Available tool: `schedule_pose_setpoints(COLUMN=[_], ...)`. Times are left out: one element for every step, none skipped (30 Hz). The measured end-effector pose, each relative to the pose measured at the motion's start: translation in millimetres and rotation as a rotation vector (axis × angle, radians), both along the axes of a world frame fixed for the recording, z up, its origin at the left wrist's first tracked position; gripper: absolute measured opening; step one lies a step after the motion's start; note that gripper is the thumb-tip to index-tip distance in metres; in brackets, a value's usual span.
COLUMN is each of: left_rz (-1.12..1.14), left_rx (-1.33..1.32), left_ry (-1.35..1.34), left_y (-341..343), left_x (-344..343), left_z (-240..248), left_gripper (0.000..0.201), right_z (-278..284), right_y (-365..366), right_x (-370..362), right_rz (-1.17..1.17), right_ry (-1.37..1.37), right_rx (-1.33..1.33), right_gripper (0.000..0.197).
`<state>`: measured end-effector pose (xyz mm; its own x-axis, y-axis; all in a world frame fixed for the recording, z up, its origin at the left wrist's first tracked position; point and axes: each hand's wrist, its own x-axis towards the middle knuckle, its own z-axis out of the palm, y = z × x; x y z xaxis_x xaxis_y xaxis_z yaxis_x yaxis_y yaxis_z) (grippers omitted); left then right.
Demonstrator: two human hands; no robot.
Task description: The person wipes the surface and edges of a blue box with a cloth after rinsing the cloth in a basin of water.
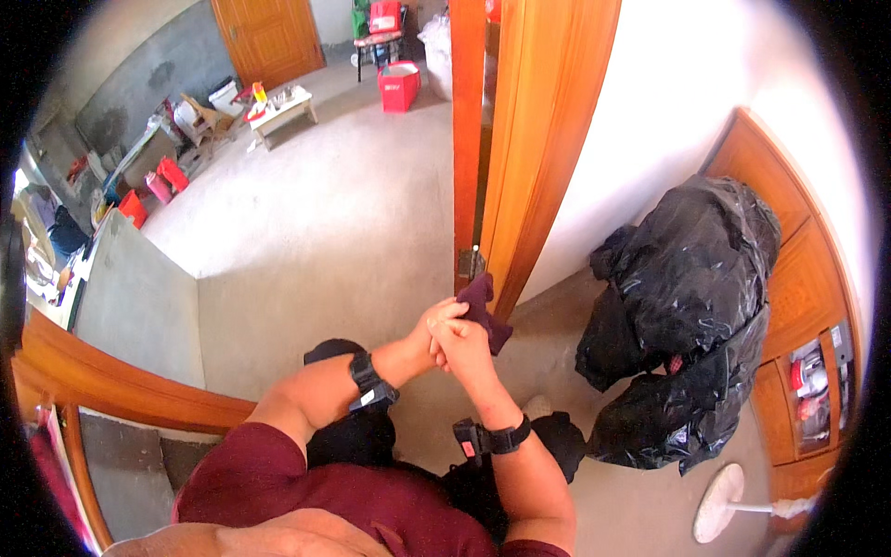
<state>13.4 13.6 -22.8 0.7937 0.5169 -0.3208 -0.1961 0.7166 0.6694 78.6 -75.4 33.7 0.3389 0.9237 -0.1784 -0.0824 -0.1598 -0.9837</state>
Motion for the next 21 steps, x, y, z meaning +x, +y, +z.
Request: schedule_pose_setpoints(left_rz=[-0.086,-0.070,-0.053,-0.037,-0.030,-0.017,-0.005,0.010,0.022,0.034,0.042,0.050,0.059,0.054,0.049,0.044,0.041,0.037,0.033,0.035,0.038], left_rx=[-0.042,-0.079,-0.073,-0.067,-0.072,-0.066,-0.061,-0.042,-0.026,-0.011,-0.018,-0.024,-0.031,-0.030,-0.030,-0.030,-0.025,-0.019,-0.014,-0.034,-0.057], left_ry=[-0.073,-0.029,0.013,0.056,0.059,0.061,0.064,0.072,0.081,0.090,0.107,0.120,0.134,0.125,0.115,0.105,0.098,0.092,0.086,0.076,0.069], left_y=[-7,-19,-20,-22,-24,-24,-25,-24,-25,-25,-24,-23,-22,-22,-23,-23,-22,-22,-21,-20,-19], left_x=[-2,-3,-3,-4,-4,-7,-8,-9,-9,-10,-11,-12,-14,-15,-16,-17,-17,-18,-18,-18,-18], left_z=[-3,-5,9,15,11,10,10,10,12,13,12,12,12,13,16,17,18,18,19,17,13], left_gripper=[0.025,0.024,0.024,0.023,0.023,0.023,0.024,0.024,0.024,0.025,0.025,0.026,0.026,0.026,0.026,0.025,0.025,0.025,0.025,0.024,0.024], right_z=[-3,-7,-7,-7,-7,-6,-5,-4,-2,1,3,2,1,-1,-2,-3,-4,-3,-2,-1,0], right_y=[-7,-16,-15,-16,-19,-19,-19,-19,-19,-19,-18,-17,-16,-15,-14,-14,-13,-13,-14,-14,-14], right_x=[3,3,3,3,1,-2,-4,-5,-6,-7,-8,-8,-9,-10,-9,-9,-9,-10,-10,-10,-11], right_rz=[-0.015,-0.015,-0.012,-0.009,-0.016,-0.010,-0.004,0.001,0.002,0.004,0.006,0.010,0.015,0.019,0.027,0.035,0.043,0.047,0.051,0.054,0.056], right_ry=[-0.019,-0.005,0.006,0.016,0.011,0.016,0.020,0.024,0.028,0.032,0.036,0.033,0.029,0.026,0.035,0.044,0.053,0.054,0.055,0.056,0.067], right_rx=[-0.015,-0.058,-0.059,-0.059,-0.079,-0.065,-0.053,-0.040,-0.041,-0.041,-0.042,-0.042,-0.042,-0.042,-0.034,-0.027,-0.019,-0.009,0.001,0.011,0.010], right_gripper=[0.040,0.040,0.040,0.041,0.041,0.041,0.041,0.041,0.041,0.041,0.041,0.041,0.041,0.041,0.041,0.041,0.041,0.041,0.041,0.041,0.041])
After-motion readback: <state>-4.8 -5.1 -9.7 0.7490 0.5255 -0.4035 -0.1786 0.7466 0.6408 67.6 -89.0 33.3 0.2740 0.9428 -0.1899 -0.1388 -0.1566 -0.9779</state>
